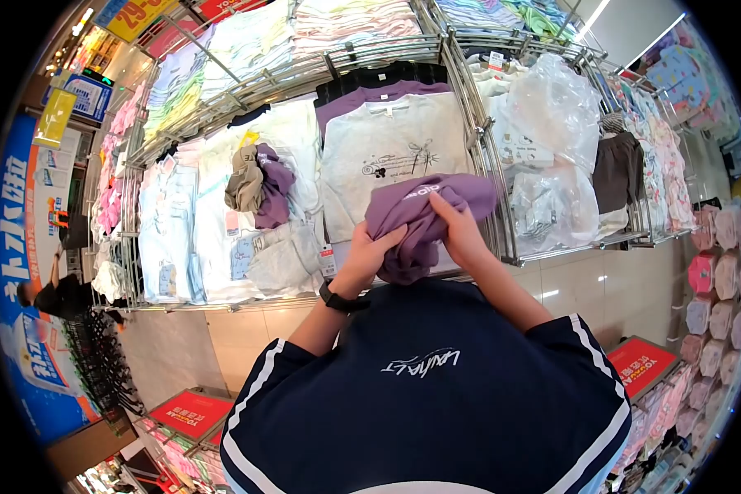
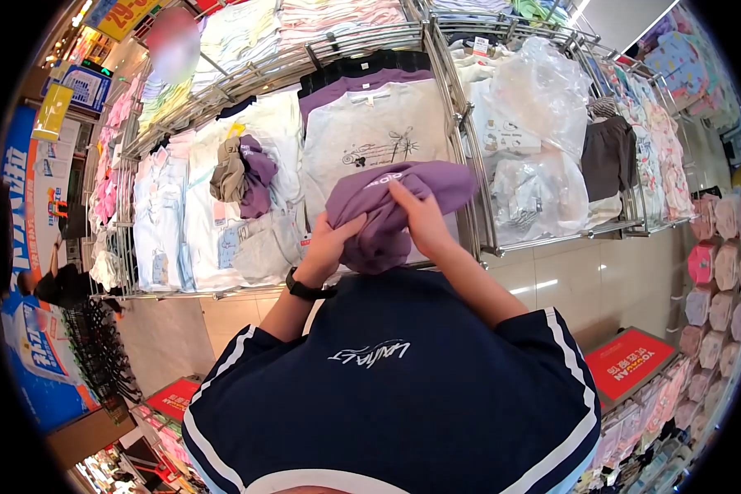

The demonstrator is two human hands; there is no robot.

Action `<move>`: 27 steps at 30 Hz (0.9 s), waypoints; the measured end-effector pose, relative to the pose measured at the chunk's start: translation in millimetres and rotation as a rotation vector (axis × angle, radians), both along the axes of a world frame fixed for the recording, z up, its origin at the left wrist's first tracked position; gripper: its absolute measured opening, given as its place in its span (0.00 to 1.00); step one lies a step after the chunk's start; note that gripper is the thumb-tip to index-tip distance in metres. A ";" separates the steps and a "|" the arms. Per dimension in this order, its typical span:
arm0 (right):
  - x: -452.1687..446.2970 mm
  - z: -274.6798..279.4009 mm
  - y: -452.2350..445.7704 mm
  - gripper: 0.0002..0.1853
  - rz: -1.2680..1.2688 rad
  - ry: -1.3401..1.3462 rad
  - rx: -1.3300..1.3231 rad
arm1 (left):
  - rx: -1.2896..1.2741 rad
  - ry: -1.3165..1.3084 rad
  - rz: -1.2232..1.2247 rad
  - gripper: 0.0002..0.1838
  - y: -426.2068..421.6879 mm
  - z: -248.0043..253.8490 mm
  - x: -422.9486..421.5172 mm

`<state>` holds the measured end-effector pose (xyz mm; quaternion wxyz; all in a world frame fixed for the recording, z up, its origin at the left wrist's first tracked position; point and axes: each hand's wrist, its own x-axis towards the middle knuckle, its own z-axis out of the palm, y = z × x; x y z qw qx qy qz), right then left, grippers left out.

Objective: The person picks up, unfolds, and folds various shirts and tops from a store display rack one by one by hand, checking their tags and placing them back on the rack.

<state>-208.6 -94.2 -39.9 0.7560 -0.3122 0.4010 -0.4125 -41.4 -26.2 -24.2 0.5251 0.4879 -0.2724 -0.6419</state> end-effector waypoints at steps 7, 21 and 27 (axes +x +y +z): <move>-36.5 -42.3 -40.9 0.10 -0.076 -0.685 0.309 | -0.109 0.223 0.265 0.22 12.0 1.1 26.0; 14.1 -55.1 -22.5 0.29 0.193 -0.508 0.598 | -0.341 0.004 -0.244 0.36 20.4 11.0 45.8; -4.0 -97.7 -47.8 0.21 0.305 -0.451 0.285 | -0.501 -0.604 -0.832 0.26 8.8 28.1 61.7</move>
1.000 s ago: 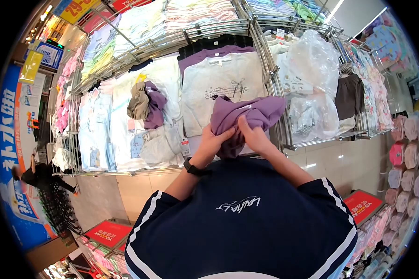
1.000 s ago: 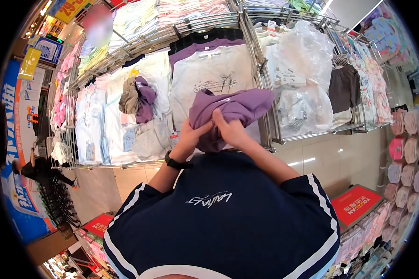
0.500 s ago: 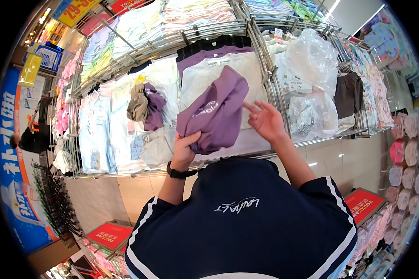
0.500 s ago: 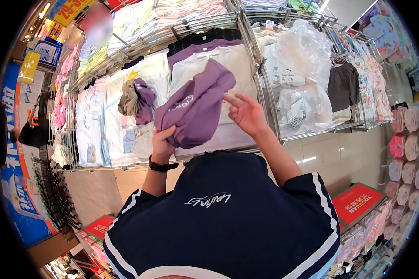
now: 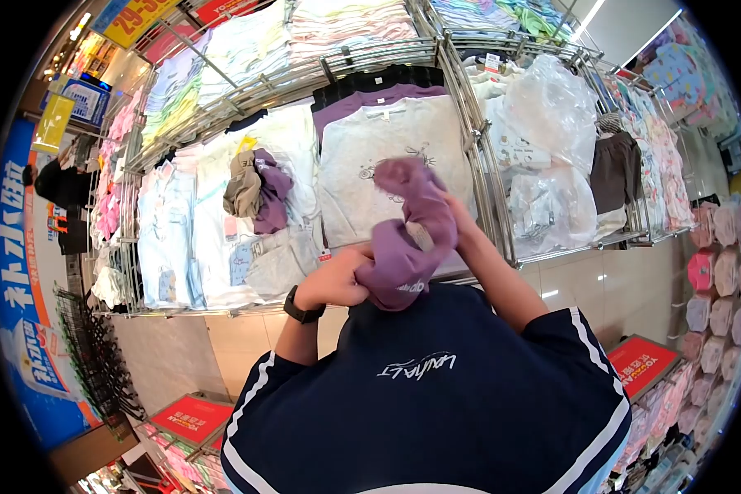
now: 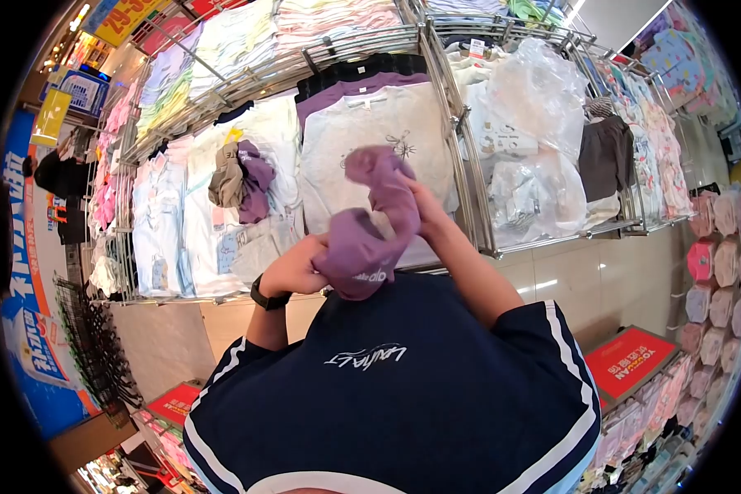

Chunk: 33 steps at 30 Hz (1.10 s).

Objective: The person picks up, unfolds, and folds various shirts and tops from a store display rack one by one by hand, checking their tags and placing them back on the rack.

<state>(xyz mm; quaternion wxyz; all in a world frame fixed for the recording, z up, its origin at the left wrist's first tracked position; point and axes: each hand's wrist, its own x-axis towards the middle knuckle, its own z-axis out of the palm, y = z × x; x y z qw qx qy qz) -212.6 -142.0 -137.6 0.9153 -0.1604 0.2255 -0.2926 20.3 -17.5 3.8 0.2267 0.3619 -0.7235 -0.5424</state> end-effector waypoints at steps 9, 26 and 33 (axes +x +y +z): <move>-10.0 103.6 24.1 0.29 -0.123 -0.140 -0.167 | -0.062 0.040 0.475 0.24 -25.6 3.4 -36.5; -36.3 128.3 13.0 0.23 -0.225 -0.481 -0.219 | 0.128 0.183 0.453 0.54 -19.6 -71.1 -83.6; -67.1 151.1 -7.3 0.21 -0.600 -0.036 -0.542 | 0.094 0.186 0.831 0.10 -32.8 -90.6 -49.8</move>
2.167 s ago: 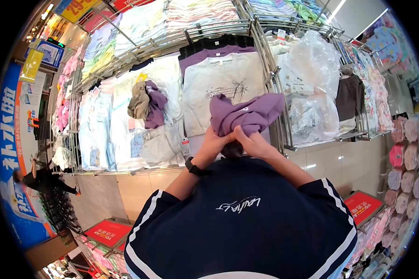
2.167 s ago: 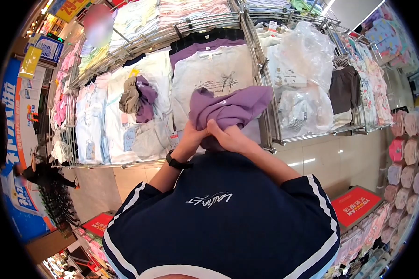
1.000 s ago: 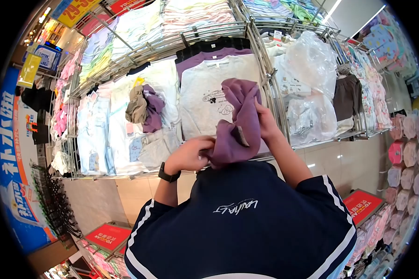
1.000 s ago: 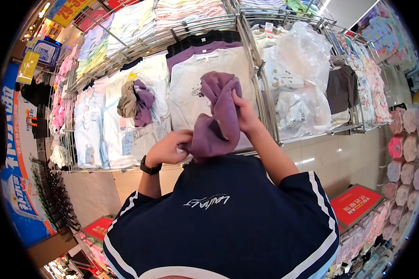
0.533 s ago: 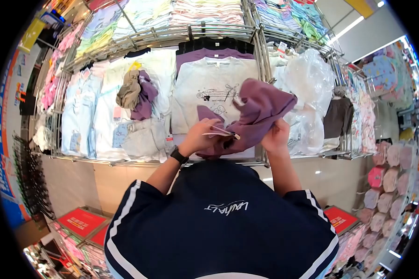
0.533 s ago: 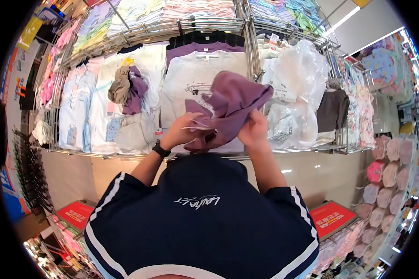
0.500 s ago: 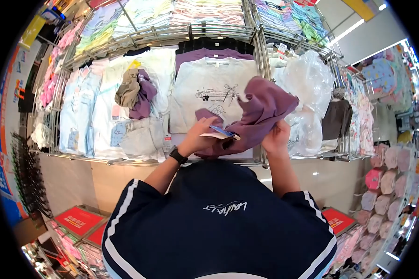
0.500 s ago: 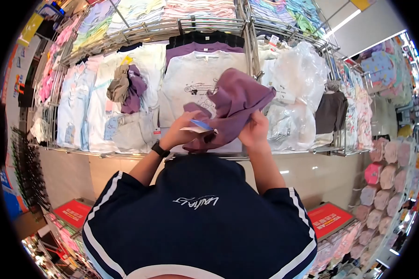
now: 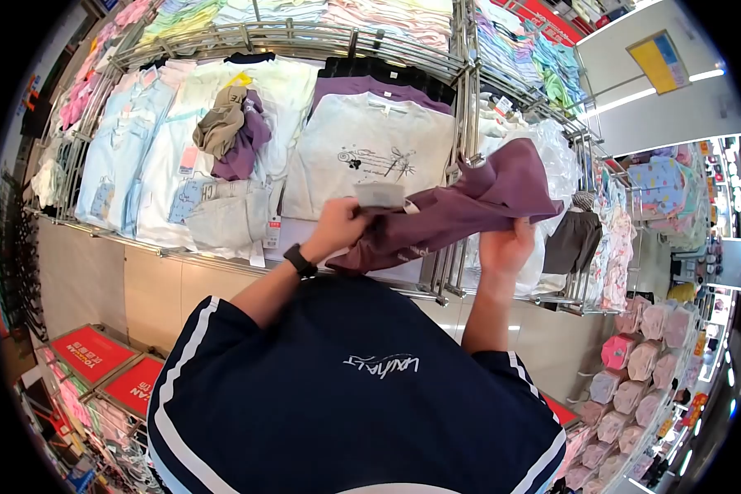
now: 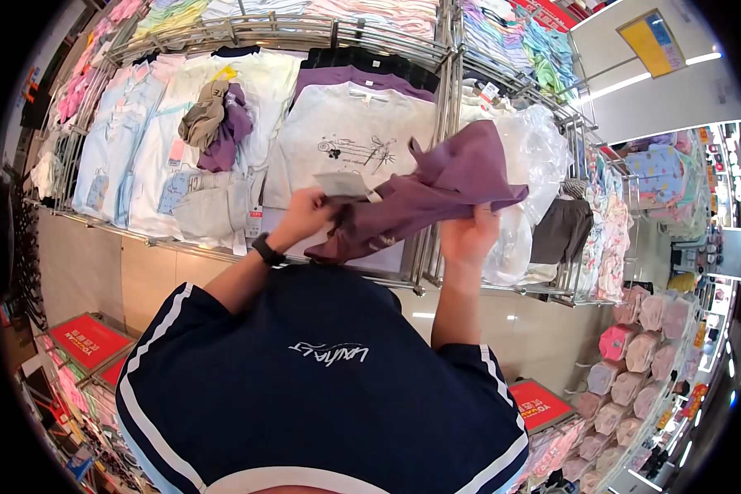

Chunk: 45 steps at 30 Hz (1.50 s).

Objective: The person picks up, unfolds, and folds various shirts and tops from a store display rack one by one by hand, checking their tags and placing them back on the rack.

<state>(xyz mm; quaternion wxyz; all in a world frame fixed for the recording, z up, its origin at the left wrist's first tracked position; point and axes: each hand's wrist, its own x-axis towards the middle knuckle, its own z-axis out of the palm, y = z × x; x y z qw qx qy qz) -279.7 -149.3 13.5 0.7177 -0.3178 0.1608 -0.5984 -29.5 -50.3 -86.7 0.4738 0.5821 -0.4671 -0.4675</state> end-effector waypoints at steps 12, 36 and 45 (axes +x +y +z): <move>13.9 2.7 27.2 0.26 0.127 1.039 -0.390 | -0.388 0.281 0.105 0.10 11.9 76.7 16.6; 39.5 12.2 39.5 0.11 0.174 0.759 -0.110 | -0.074 0.005 -0.049 0.22 19.1 110.5 21.3; 37.5 22.1 35.7 0.07 -0.073 1.135 -0.540 | -0.377 -0.307 0.189 0.16 12.7 89.0 28.3</move>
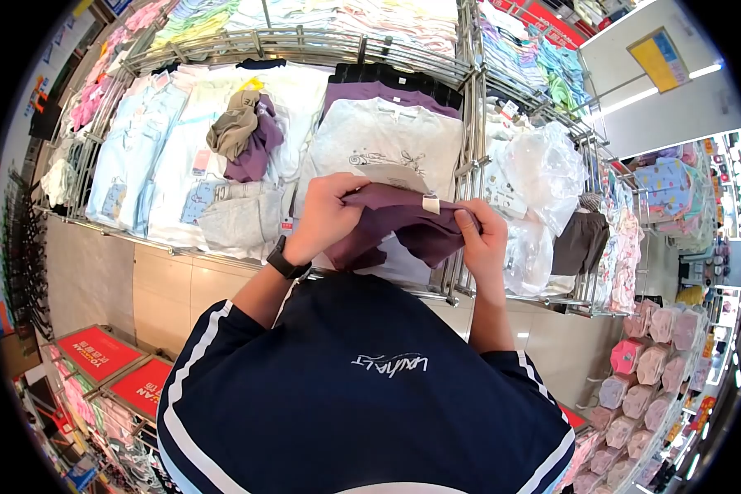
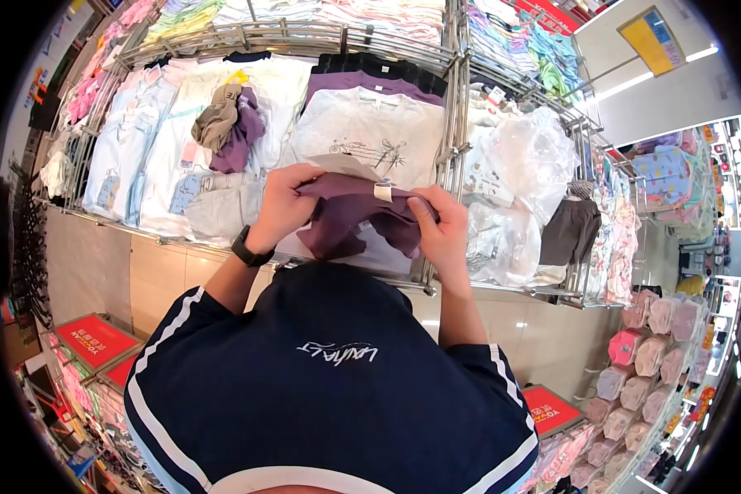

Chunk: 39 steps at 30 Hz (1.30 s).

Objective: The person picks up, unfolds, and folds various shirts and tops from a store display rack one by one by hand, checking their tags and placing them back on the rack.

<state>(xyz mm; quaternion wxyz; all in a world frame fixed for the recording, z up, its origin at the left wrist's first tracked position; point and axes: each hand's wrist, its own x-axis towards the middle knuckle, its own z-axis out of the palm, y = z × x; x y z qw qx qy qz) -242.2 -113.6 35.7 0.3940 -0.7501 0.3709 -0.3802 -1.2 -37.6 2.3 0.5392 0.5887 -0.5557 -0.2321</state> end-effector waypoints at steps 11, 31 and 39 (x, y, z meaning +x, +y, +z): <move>-0.4 4.9 4.3 0.06 -0.071 0.007 0.069 | 0.034 0.028 -0.091 0.10 -0.5 10.7 4.0; -2.9 4.4 2.4 0.11 -0.122 0.007 0.144 | 0.134 0.300 -0.110 0.18 5.6 7.7 8.4; -3.2 1.5 1.8 0.11 -0.127 -0.012 0.119 | 0.173 0.315 -0.107 0.17 6.8 13.3 5.4</move>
